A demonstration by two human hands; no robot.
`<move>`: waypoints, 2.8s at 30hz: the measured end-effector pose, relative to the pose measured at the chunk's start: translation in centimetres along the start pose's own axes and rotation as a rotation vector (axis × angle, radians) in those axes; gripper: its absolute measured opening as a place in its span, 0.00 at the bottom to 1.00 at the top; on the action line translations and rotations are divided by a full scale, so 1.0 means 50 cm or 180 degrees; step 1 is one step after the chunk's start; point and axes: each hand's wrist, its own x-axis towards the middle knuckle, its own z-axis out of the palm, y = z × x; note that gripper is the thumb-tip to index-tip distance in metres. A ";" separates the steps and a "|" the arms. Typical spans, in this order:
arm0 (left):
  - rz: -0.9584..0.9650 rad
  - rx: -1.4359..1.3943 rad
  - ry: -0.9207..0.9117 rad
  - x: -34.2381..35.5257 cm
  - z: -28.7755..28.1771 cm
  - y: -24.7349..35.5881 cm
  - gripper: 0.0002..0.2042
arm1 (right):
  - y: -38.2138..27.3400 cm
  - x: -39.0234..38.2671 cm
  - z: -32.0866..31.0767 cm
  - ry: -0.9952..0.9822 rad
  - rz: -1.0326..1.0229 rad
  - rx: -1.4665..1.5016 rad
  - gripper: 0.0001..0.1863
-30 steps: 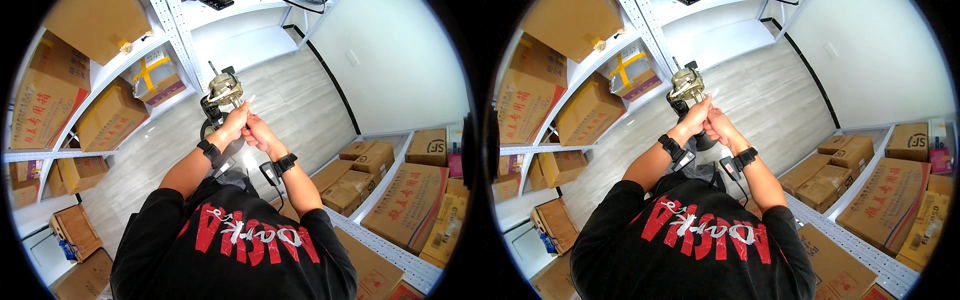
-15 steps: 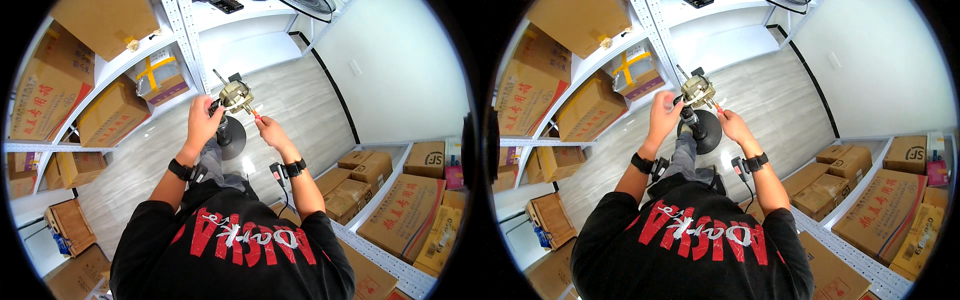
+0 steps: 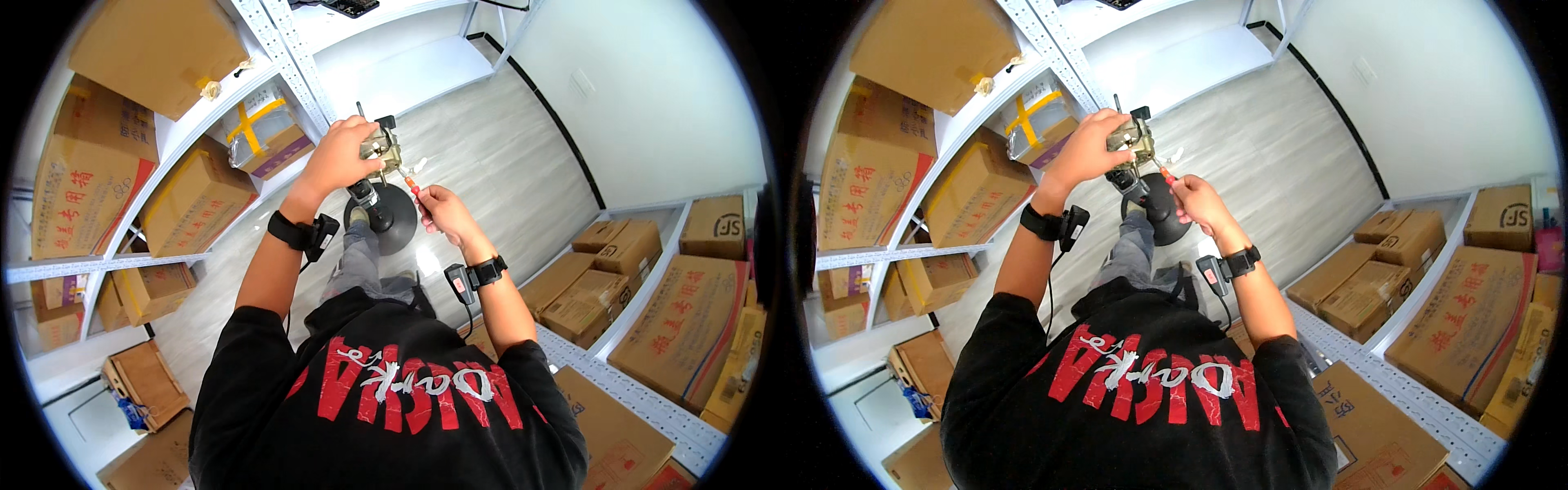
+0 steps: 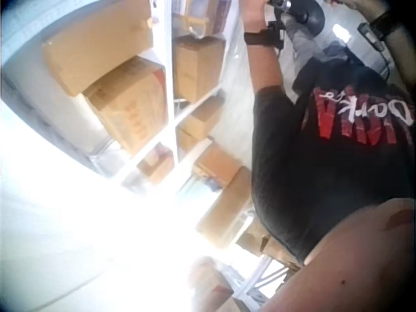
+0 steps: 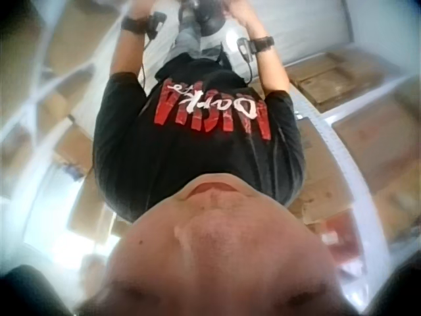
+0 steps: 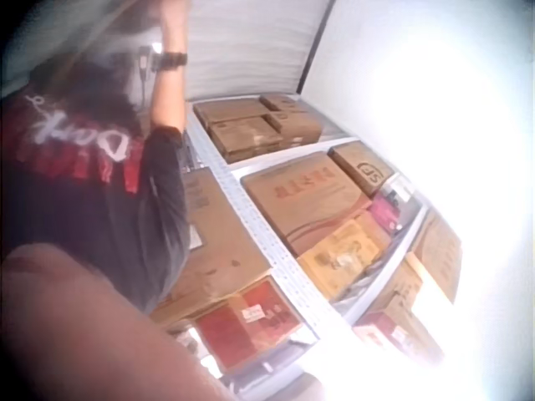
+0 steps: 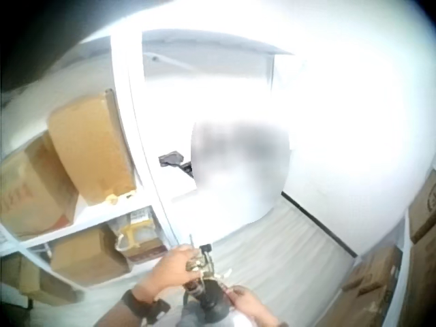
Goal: The person uses a screwdriver to adjust and tighten screws on a mechanical device mounted on a stand. They repeatedly rotate the device and manipulate its components while working in a storage room.
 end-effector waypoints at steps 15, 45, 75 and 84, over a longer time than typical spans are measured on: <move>-0.0054 -0.0611 -0.0928 0.019 -0.033 -0.012 0.30 | 0.041 -0.007 0.096 -0.0380 0.0370 0.1561 0.19; -0.0082 -0.0335 -0.0273 0.001 0.006 0.019 0.30 | 0.097 -0.012 0.016 -0.1003 0.0110 0.2464 0.14; 0.0500 -0.0085 -0.0176 -0.005 -0.008 -0.032 0.30 | 0.017 -0.019 -0.131 -0.0926 0.0069 0.1389 0.10; 0.0628 0.0002 0.0285 0.006 -0.033 0.012 0.23 | 0.030 -0.070 -0.144 -0.0555 -0.0331 0.0797 0.10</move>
